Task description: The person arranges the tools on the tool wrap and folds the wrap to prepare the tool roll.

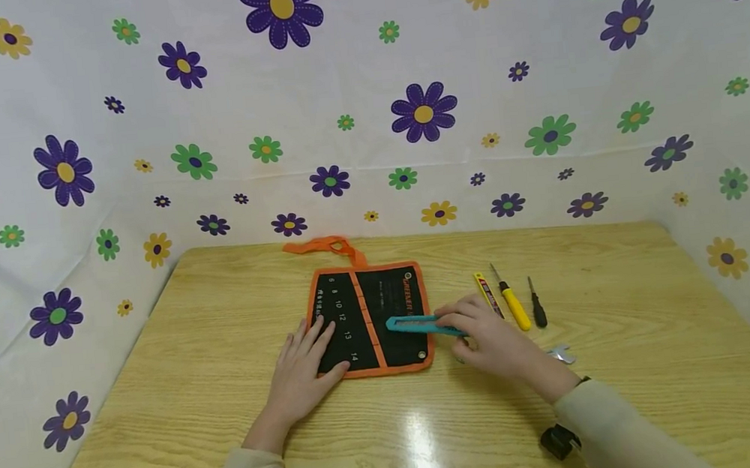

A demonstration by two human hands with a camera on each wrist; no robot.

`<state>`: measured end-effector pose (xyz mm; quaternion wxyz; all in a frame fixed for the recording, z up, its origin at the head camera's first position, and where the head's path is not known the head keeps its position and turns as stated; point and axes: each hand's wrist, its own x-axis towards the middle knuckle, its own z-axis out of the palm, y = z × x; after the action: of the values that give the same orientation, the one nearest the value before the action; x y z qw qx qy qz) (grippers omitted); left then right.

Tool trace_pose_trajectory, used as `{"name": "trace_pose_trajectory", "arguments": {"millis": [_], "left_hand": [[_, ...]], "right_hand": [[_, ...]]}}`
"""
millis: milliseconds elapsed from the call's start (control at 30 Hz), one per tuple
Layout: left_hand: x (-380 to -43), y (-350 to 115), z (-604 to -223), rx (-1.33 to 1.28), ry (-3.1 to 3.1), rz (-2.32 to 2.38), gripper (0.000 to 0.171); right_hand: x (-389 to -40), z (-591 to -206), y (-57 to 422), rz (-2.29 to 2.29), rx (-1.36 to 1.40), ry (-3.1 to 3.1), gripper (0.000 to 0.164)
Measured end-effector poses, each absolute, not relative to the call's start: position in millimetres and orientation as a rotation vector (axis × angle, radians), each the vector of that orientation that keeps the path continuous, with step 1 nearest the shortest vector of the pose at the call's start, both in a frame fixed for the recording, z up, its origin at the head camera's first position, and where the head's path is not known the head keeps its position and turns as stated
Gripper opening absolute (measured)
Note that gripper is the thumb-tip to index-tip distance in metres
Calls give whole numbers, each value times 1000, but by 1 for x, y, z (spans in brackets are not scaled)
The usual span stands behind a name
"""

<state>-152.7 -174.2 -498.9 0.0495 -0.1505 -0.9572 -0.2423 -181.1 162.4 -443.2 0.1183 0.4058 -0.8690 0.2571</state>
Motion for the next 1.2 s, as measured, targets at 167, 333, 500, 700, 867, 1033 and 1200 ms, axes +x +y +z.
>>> {"name": "trace_pose_trajectory", "arguments": {"millis": [167, 333, 500, 700, 867, 1033, 1200], "left_hand": [[-153, -175, -500, -459, -2919, -739, 73], [-154, -175, -501, -457, -2925, -731, 74], [-153, -175, -501, -457, -2926, -744, 73], [-154, -175, -499, -473, -2918, -737, 73], [-154, -175, -499, -470, -2929, -737, 74], [-155, -175, -500, -466, -2941, -724, 75], [-154, -175, -500, -463, -2942, -706, 79]], "right_hand": [[-181, -443, 161, 753, 1329, -2510, 29], [-181, -442, 161, 782, 1404, -2491, 27], [-183, -444, 161, 797, 1440, -2514, 29], [-184, -442, 161, 802, 1461, -2584, 35], [-184, -441, 159, 814, 1479, -2633, 37], [-185, -442, 155, 798, 1483, -2695, 36], [-187, -444, 150, 771, 1523, -2709, 35]]}}
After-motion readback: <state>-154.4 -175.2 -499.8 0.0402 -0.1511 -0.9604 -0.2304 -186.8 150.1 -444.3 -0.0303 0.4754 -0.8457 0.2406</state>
